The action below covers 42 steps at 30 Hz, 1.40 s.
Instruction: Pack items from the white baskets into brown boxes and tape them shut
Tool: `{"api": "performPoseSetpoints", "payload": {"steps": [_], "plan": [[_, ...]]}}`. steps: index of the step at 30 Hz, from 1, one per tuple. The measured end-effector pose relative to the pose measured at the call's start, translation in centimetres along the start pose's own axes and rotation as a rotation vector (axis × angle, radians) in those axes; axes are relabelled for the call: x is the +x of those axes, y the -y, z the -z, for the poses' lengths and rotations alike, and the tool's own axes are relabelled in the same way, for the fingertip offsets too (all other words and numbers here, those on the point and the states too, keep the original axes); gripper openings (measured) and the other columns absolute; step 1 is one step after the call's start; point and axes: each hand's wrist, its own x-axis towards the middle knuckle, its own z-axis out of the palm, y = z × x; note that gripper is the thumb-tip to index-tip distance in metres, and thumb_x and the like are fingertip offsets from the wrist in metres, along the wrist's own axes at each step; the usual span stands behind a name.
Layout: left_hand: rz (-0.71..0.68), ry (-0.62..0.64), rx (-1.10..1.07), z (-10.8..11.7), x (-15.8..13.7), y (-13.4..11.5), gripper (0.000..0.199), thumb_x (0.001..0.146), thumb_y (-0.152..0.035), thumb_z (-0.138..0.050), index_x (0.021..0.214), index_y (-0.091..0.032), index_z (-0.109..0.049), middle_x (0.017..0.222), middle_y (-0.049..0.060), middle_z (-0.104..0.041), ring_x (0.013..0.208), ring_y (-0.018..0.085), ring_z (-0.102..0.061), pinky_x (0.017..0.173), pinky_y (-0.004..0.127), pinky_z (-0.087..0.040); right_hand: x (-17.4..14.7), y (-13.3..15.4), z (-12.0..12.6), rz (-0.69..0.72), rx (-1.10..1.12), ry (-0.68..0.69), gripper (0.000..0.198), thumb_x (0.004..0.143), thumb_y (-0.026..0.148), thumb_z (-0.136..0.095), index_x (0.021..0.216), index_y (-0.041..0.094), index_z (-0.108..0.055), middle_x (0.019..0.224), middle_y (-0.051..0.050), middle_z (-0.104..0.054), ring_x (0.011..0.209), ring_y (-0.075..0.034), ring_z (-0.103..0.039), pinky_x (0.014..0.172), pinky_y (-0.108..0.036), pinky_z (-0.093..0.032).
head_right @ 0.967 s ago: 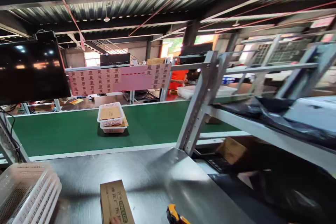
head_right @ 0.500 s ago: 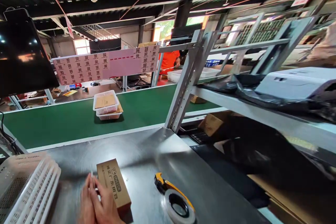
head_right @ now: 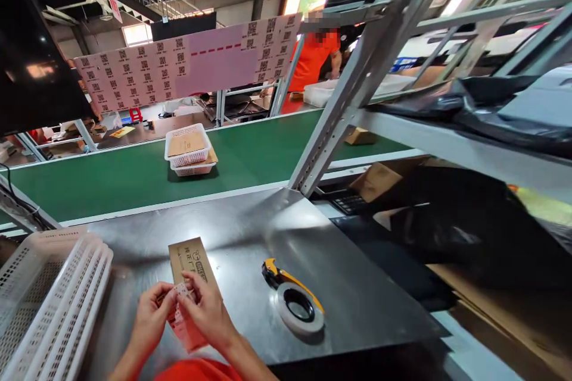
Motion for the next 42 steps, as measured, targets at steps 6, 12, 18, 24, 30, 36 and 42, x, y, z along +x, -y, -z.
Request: {"api": "performPoseSetpoints", "payload": {"steps": [6, 12, 18, 24, 30, 36, 42], "plan": [[0.024, -0.01, -0.068, 0.3, 0.2, 0.4, 0.06, 0.071, -0.069, -0.088, 0.096, -0.015, -0.08, 0.066, 0.0, -0.068, 0.059, 0.013, -0.058, 0.057, 0.022, -0.046, 0.2, 0.9, 0.2, 0.106, -0.095, -0.057, 0.018, 0.091, 0.036, -0.063, 0.099, 0.021, -0.068, 0.086, -0.005, -0.077, 0.077, -0.021, -0.073, 0.069, -0.032, -0.054], [-0.002, 0.02, 0.075, 0.6, 0.2, -0.2, 0.048, 0.082, -0.063, -0.079, 0.082, -0.015, -0.08, 0.071, 0.006, -0.075, 0.064, 0.015, -0.062, 0.061, 0.024, -0.048, 0.0, 0.3, 0.7, 0.367, -0.347, -0.001, 0.018, 0.1, 0.026, -0.059, 0.092, 0.022, -0.075, 0.084, -0.004, -0.079, 0.075, -0.018, -0.073, 0.069, -0.028, -0.052], [0.008, -0.011, 0.128, 0.8, 0.2, 1.2, 0.043, 0.081, -0.059, -0.078, 0.076, -0.015, -0.077, 0.074, 0.005, -0.074, 0.07, 0.018, -0.065, 0.062, 0.026, -0.049, 0.0, -0.5, 0.9, 0.731, -0.598, 0.005, 0.025, 0.108, 0.02, -0.049, 0.109, 0.021, -0.074, 0.093, -0.006, -0.081, 0.081, -0.019, -0.075, 0.072, -0.028, -0.054], [0.057, -0.032, 0.077, 0.5, 0.4, 2.5, 0.042, 0.077, -0.057, -0.078, 0.069, -0.015, -0.072, 0.069, 0.004, -0.071, 0.068, 0.018, -0.062, 0.066, 0.028, -0.047, 0.1, -0.9, 0.9, 0.873, -0.76, -0.035, 0.022, 0.107, 0.018, -0.052, 0.107, 0.021, -0.074, 0.091, -0.007, -0.079, 0.076, -0.017, -0.072, 0.067, -0.027, -0.051], [0.124, -0.01, 0.023, 0.6, 0.4, 2.9, 0.055, 0.07, -0.069, -0.083, 0.069, -0.015, -0.074, 0.07, 0.006, -0.074, 0.07, 0.019, -0.062, 0.069, 0.03, -0.046, 0.3, -1.5, 1.1, 0.786, -0.744, 0.035, 0.032, 0.111, 0.023, -0.047, 0.094, 0.021, -0.074, 0.082, -0.005, -0.076, 0.07, -0.016, -0.067, 0.064, -0.027, -0.046], [0.24, 0.025, -0.071, 1.0, 0.3, 2.3, 0.071, 0.054, -0.082, -0.088, 0.07, -0.015, -0.074, 0.065, 0.003, -0.072, 0.067, 0.016, -0.06, 0.07, 0.029, -0.045, 0.5, -1.3, 1.2, 0.639, -0.702, 0.14, 0.03, 0.108, 0.029, -0.049, 0.091, 0.023, -0.074, 0.084, -0.007, -0.077, 0.072, -0.018, -0.067, 0.068, -0.029, -0.048], [0.325, 0.067, -0.159, 1.0, -0.1, 2.1, 0.077, 0.05, -0.083, -0.09, 0.075, -0.013, -0.073, 0.065, 0.001, -0.067, 0.06, 0.012, -0.055, 0.062, 0.026, -0.043, 0.7, -0.4, 1.3, 0.587, -0.619, 0.211, 0.015, 0.095, 0.014, -0.054, 0.094, 0.022, -0.066, 0.093, -0.006, -0.077, 0.08, -0.019, -0.068, 0.07, -0.029, -0.049]]}}
